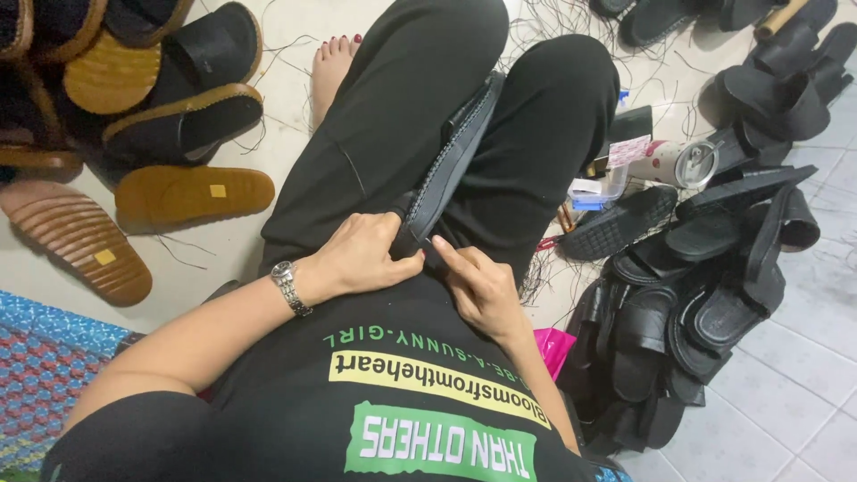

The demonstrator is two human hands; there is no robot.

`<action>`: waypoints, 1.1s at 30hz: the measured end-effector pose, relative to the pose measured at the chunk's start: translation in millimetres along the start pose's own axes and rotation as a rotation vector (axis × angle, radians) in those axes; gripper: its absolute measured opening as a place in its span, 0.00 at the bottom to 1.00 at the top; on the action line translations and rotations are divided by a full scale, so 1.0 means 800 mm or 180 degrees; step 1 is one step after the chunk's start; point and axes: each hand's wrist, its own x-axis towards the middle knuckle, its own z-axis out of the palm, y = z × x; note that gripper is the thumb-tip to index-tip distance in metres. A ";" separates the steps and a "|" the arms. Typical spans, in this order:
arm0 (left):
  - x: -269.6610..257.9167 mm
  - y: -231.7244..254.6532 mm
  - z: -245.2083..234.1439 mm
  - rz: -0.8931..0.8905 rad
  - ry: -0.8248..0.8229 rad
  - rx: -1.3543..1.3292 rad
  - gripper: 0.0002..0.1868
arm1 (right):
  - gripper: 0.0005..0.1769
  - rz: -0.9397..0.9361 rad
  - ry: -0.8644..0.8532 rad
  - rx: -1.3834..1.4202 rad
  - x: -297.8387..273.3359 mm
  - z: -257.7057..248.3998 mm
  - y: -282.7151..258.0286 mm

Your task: Hand-stitching the sole of a black sandal using a cobbler's hook and thread.

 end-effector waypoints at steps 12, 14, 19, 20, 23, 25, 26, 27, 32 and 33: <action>0.011 -0.011 0.003 -0.0078 -0.0492 0.0114 0.37 | 0.22 -0.0341 0.0474 0.0195 0.039 0.007 -0.011; 0.012 -0.015 0.003 -0.0072 -0.0487 -0.0084 0.38 | 0.20 -0.0435 0.0617 0.0310 0.042 0.011 -0.007; 0.014 -0.012 -0.009 -0.0131 -0.0576 -0.0336 0.38 | 0.25 -0.0946 0.0827 0.0155 0.051 0.030 0.015; 0.015 -0.013 -0.011 -0.0150 -0.0612 -0.0380 0.39 | 0.26 -0.1145 0.0718 -0.0096 0.055 0.029 0.015; 0.020 -0.020 -0.006 -0.0174 -0.0601 -0.0438 0.37 | 0.24 -0.1276 0.0632 -0.0297 0.060 0.027 0.022; 0.017 -0.017 -0.009 -0.0181 -0.0584 -0.0464 0.38 | 0.25 -0.1303 0.0629 -0.0303 0.063 0.028 0.023; 0.015 -0.015 -0.011 -0.0191 -0.0575 -0.0489 0.39 | 0.25 -0.1322 0.0629 -0.0305 0.064 0.029 0.023; 0.014 -0.012 -0.013 -0.0192 -0.0569 -0.0491 0.39 | 0.25 -0.1327 0.0625 -0.0305 0.065 0.029 0.023; 0.020 -0.024 -0.011 -0.0157 -0.0524 -0.0533 0.36 | 0.31 -0.1275 0.0592 -0.0240 0.069 0.032 0.018; 0.019 -0.022 -0.013 -0.0151 -0.0526 -0.0527 0.36 | 0.31 -0.1274 0.0599 -0.0245 0.070 0.033 0.019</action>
